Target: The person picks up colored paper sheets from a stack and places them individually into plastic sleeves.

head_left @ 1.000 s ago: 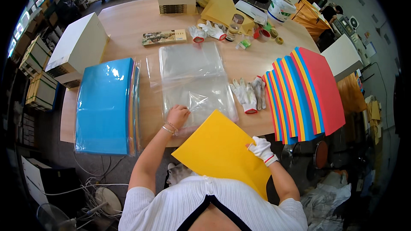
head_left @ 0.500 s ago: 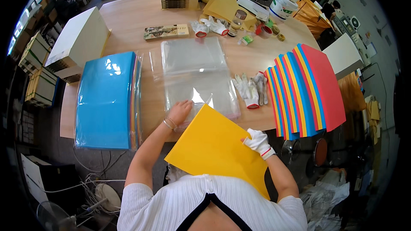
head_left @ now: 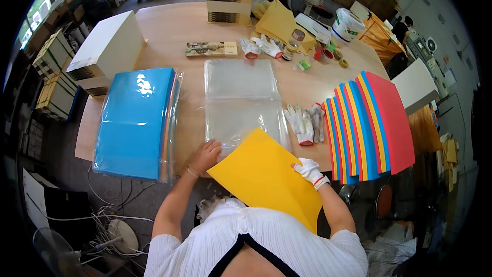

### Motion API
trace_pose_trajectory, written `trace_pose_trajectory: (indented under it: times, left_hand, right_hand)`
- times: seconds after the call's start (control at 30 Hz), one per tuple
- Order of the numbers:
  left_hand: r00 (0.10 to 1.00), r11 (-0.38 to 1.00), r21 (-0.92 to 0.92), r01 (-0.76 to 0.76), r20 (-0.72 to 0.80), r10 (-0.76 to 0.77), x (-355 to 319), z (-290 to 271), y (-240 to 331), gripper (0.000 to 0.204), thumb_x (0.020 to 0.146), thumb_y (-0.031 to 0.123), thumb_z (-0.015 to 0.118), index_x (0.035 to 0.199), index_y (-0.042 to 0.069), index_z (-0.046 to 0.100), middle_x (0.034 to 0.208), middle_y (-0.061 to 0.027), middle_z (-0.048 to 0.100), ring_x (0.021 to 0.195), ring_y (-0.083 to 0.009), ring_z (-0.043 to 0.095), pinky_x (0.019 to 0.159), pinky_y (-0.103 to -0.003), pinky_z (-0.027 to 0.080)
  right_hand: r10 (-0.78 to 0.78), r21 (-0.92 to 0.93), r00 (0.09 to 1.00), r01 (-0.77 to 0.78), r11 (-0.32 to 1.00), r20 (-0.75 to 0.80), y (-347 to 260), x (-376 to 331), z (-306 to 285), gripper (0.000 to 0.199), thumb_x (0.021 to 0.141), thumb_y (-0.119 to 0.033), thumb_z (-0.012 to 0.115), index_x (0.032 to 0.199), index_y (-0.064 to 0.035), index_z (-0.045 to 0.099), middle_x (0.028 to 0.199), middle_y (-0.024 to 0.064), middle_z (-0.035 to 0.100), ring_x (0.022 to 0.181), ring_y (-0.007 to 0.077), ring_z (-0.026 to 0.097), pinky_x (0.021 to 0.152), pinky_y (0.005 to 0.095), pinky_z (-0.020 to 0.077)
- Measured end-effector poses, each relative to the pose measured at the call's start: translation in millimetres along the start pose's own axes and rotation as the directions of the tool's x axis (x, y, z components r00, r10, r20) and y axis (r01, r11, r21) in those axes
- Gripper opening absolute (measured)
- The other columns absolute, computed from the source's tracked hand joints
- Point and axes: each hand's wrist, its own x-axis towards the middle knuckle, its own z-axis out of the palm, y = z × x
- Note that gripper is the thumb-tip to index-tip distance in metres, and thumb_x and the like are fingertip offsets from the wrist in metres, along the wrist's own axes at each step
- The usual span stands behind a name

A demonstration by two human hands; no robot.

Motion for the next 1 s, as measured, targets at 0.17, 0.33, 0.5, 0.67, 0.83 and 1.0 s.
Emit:
trace_pose_trajectory:
  times: [0.17, 0.33, 0.5, 0.67, 0.83, 1.0]
  left_hand:
    - [0.843, 0.863, 0.103, 0.495, -0.296, -0.448, -20.1, -12.9, 6.9, 0.023, 0.078, 0.021, 0.057, 0.091, 0.001, 0.057, 0.103, -0.0211, 0.055, 0.095, -0.0306, 0.054, 0.077, -0.04, 0.044]
    - [0.507, 0.256, -0.56, 0.788, 0.352, -0.787, -21.1, -19.4, 6.8, 0.036, 0.086, 0.032, 0.054, 0.093, -0.003, 0.054, 0.079, -0.012, 0.061, 0.066, -0.0208, 0.064, 0.052, -0.029, 0.047]
    - [0.592, 0.189, -0.75, 0.633, 0.313, -0.743, -16.6, -30.1, 43.8, 0.032, 0.09, 0.028, 0.047, 0.096, -0.003, 0.054, 0.078, -0.0078, 0.062, 0.063, -0.0151, 0.065, 0.043, -0.021, 0.046]
    - [0.75, 0.692, -0.362, 0.625, 0.032, -0.66, -35.5, -10.4, 63.4, 0.025, 0.085, 0.013, 0.048, 0.104, -0.002, 0.054, 0.071, -0.0218, 0.061, 0.059, -0.0271, 0.063, 0.052, -0.035, 0.049]
    - [0.771, 0.303, -0.729, 0.614, 0.471, -0.43, -33.7, -42.5, 81.2, 0.041, 0.087, 0.027, 0.049, 0.119, 0.002, 0.046, 0.093, -0.0107, 0.063, 0.086, -0.0168, 0.061, 0.071, -0.033, 0.049]
    - [0.577, -0.517, -0.721, 0.462, 0.687, -0.442, 14.7, -37.6, 32.6, 0.038, 0.091, 0.037, 0.043, 0.116, 0.009, 0.049, 0.105, -0.0049, 0.058, 0.095, -0.0131, 0.056, 0.074, -0.029, 0.048]
  right_hand:
    - [0.007, 0.095, 0.999, -0.004, 0.996, -0.033, 12.5, 11.5, 4.4, 0.048, 0.077, -0.053, 0.052, 0.081, -0.0064, 0.06, 0.079, 0.0154, 0.062, 0.081, 0.0321, 0.059, 0.07, 0.0393, 0.0433]
    - [0.026, 0.102, 0.999, -0.023, 0.994, -0.028, 3.1, 24.6, -6.6, 0.046, 0.078, -0.05, 0.053, 0.08, -0.0045, 0.059, 0.077, 0.017, 0.061, 0.078, 0.0332, 0.058, 0.068, 0.0394, 0.0424]
    - [-0.118, 0.007, 0.942, 0.127, 0.992, -0.313, 40.8, 45.9, 16.0, 0.044, 0.078, -0.046, 0.054, 0.081, -0.0032, 0.059, 0.074, 0.0179, 0.06, 0.073, 0.0331, 0.057, 0.064, 0.0394, 0.0412]
    - [0.0, 0.122, 0.995, 0.012, 0.992, -0.102, 5.8, 34.0, -15.1, 0.047, 0.076, -0.049, 0.054, 0.085, -0.0034, 0.061, 0.082, 0.0189, 0.062, 0.079, 0.0333, 0.059, 0.068, 0.0399, 0.0432]
    - [0.014, 0.249, 0.983, 0.032, 0.968, -0.182, -12.6, 20.2, -17.3, 0.044, 0.076, -0.046, 0.055, 0.079, -0.0024, 0.059, 0.077, 0.0201, 0.061, 0.075, 0.0362, 0.057, 0.067, 0.0399, 0.0427]
    - [0.028, 0.177, 0.977, 0.01, 0.984, -0.21, 16.0, 45.5, 15.9, 0.049, 0.076, -0.049, 0.054, 0.084, -0.0017, 0.059, 0.081, 0.022, 0.06, 0.079, 0.0373, 0.057, 0.068, 0.0401, 0.0429]
